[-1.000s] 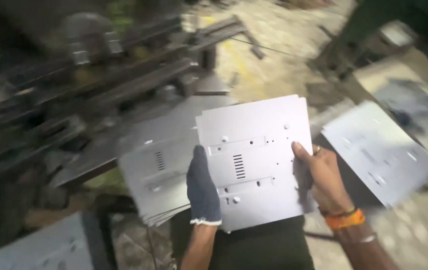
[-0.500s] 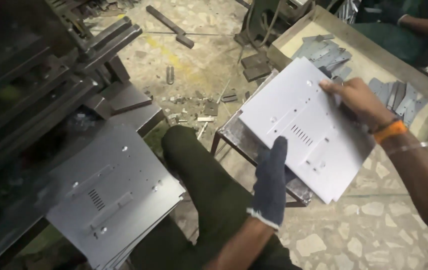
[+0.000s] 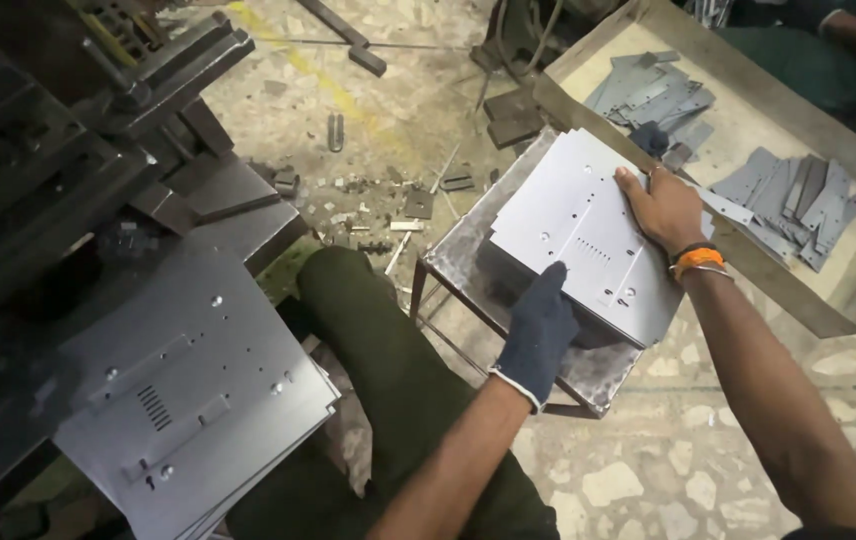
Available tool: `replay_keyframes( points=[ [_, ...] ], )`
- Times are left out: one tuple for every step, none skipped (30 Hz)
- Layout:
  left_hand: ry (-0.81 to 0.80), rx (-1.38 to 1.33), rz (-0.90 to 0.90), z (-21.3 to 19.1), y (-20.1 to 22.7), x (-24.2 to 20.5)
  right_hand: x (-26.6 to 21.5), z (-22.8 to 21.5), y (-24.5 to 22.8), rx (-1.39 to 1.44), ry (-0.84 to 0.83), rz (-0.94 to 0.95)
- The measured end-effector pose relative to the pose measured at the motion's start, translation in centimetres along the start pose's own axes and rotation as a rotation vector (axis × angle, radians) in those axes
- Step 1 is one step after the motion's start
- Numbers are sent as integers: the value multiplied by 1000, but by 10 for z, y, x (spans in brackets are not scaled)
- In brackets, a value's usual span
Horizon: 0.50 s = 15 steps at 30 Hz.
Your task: Placing metal sheets into a press machine for stamping and bending, then stacking the finished components.
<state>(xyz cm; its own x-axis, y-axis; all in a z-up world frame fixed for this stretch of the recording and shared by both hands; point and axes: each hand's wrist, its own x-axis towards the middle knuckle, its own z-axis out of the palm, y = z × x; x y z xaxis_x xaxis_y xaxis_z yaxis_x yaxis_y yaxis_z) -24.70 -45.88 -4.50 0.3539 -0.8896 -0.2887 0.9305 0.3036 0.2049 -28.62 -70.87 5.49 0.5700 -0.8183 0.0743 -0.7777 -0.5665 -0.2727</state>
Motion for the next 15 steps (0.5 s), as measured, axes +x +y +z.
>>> replay_keyframes(
  points=[
    [-81,-66,12,-13,-10,14,-1,0,-1,21,7,-16],
    [-161,-134,26,-27,-21,28,-1,-1,-2,43,14,-33],
    [-161,-137,30,6,-3,13,0,-1,-3,41,13,-37],
    [-50,-98,-23,39,14,-2,0,-2,-4,45,19,-35],
    [61,-58,-76,72,30,-17,0,-3,-4,49,26,-34],
    [62,-63,-76,95,41,-30,1,-2,-2,46,23,-35],
    [79,-102,-96,119,53,-43,1,0,1,45,17,-24],
    [91,-138,-114,143,67,-54,5,1,1,48,19,-16],
    [86,-138,-111,105,48,-23,8,0,4,48,23,-19],
    [-79,-169,-77,67,26,4,11,0,7,36,10,3],
    [-244,-200,-39,31,3,30,14,-1,10,25,-3,26],
    [-249,-201,-33,54,18,17,16,-3,8,24,1,19],
    [-201,-202,-78,77,33,5,18,-6,5,24,2,29],
    [-149,-203,-127,99,46,-10,17,-8,5,23,1,44],
    [-152,-203,-126,102,50,-10,18,-4,8,22,4,43]
  ],
)
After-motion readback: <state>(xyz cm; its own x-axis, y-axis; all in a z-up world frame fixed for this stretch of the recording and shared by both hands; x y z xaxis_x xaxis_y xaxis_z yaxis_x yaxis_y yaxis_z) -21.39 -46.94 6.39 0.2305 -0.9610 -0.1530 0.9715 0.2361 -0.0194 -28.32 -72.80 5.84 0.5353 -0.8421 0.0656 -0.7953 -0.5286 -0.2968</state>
